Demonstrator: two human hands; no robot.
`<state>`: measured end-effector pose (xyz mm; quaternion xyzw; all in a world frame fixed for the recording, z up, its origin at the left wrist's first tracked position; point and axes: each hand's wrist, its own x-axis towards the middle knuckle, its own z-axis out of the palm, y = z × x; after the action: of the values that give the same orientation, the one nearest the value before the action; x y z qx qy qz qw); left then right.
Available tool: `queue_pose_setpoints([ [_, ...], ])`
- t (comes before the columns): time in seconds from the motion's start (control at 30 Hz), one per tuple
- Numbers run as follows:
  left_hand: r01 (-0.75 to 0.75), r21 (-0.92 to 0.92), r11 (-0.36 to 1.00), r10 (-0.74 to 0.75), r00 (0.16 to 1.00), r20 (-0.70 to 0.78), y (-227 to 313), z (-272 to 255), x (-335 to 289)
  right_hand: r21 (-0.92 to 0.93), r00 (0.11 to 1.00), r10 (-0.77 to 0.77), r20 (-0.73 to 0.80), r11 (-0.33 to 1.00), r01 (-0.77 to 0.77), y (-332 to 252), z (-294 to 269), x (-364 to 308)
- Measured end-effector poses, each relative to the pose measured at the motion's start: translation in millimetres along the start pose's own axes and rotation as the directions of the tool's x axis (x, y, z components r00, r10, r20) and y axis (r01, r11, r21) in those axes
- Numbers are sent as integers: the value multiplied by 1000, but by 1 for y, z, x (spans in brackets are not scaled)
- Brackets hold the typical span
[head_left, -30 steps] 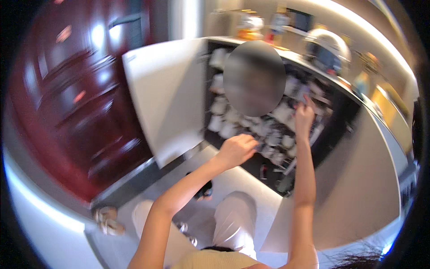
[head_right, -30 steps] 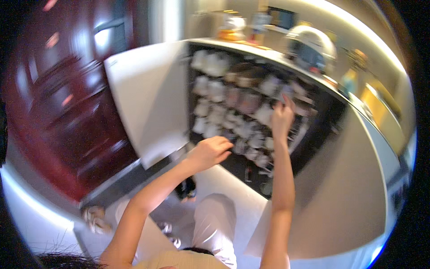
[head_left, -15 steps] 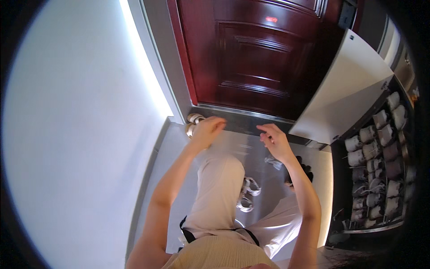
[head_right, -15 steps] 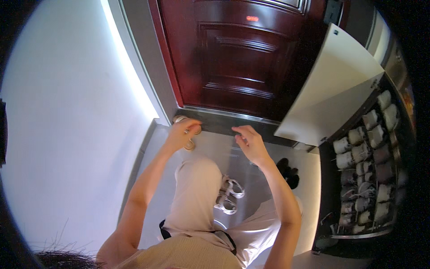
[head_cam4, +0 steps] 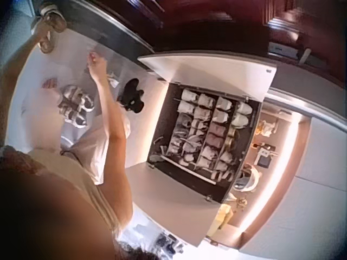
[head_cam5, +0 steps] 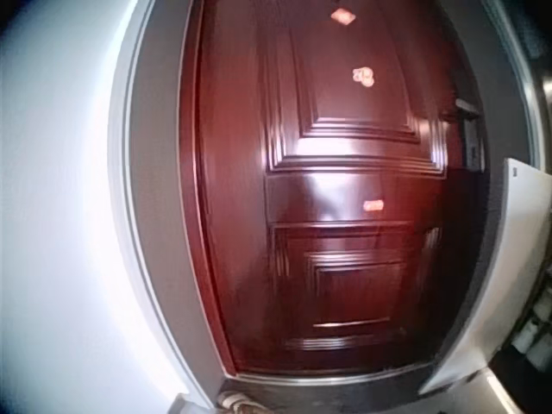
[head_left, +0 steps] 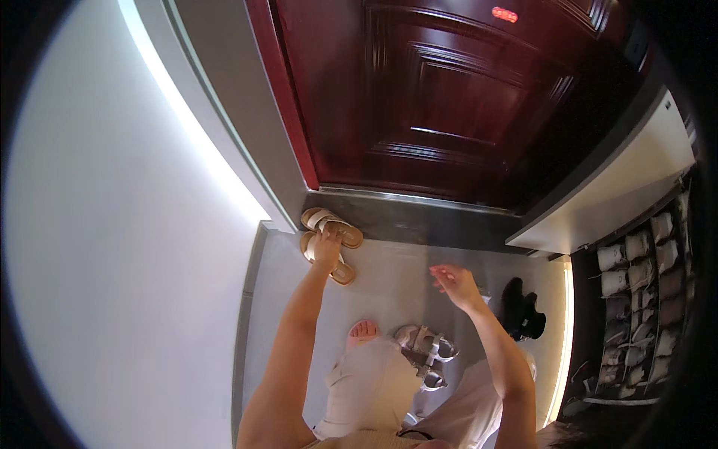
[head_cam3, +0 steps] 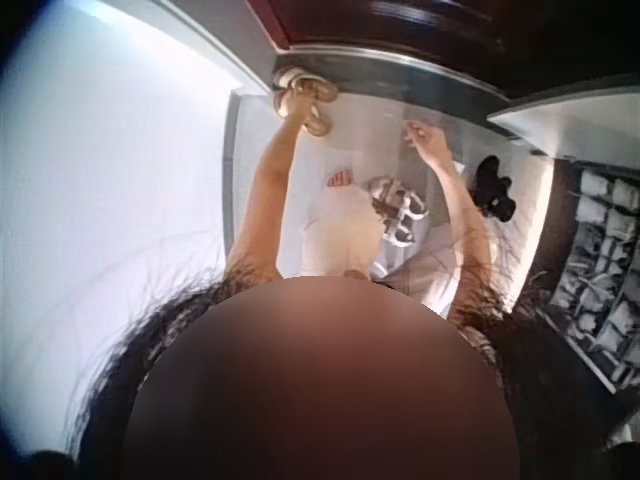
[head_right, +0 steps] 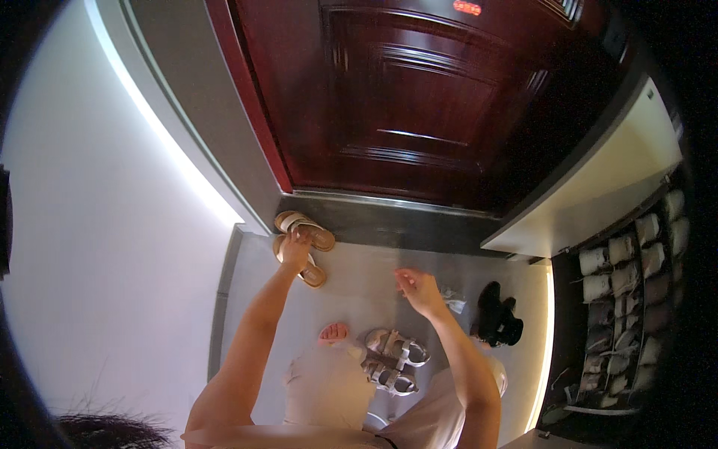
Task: The person retrieves a pair of sandals from a shoe cabinet, then sits on the floor to apply glue to the sole of one sandal. They press the glued area together and wipe excess glue with a tissue.
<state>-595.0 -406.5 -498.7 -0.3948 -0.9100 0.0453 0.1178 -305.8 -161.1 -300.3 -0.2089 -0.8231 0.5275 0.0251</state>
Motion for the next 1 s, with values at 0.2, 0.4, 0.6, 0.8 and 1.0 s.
queue_pose_setpoints([
  [0.2,-132,-60,989,140,977,160,-11,39,34,-34,998,64,-28,997,-65,19,-9,4],
  [0.4,-165,210,964,89,940,329,-30,43,53,-1,995,99,-15,995,-99,20,-22,8],
  [0.6,-129,301,945,66,975,212,-40,75,32,-9,991,132,5,991,-132,20,-24,10],
  [0.8,-109,162,981,43,930,365,-20,68,41,-105,997,77,13,992,-75,14,-25,-2],
  [1.0,-202,50,978,200,979,33,-8,40,-7,-144,999,21,44,989,-15,0,-29,-23],
])
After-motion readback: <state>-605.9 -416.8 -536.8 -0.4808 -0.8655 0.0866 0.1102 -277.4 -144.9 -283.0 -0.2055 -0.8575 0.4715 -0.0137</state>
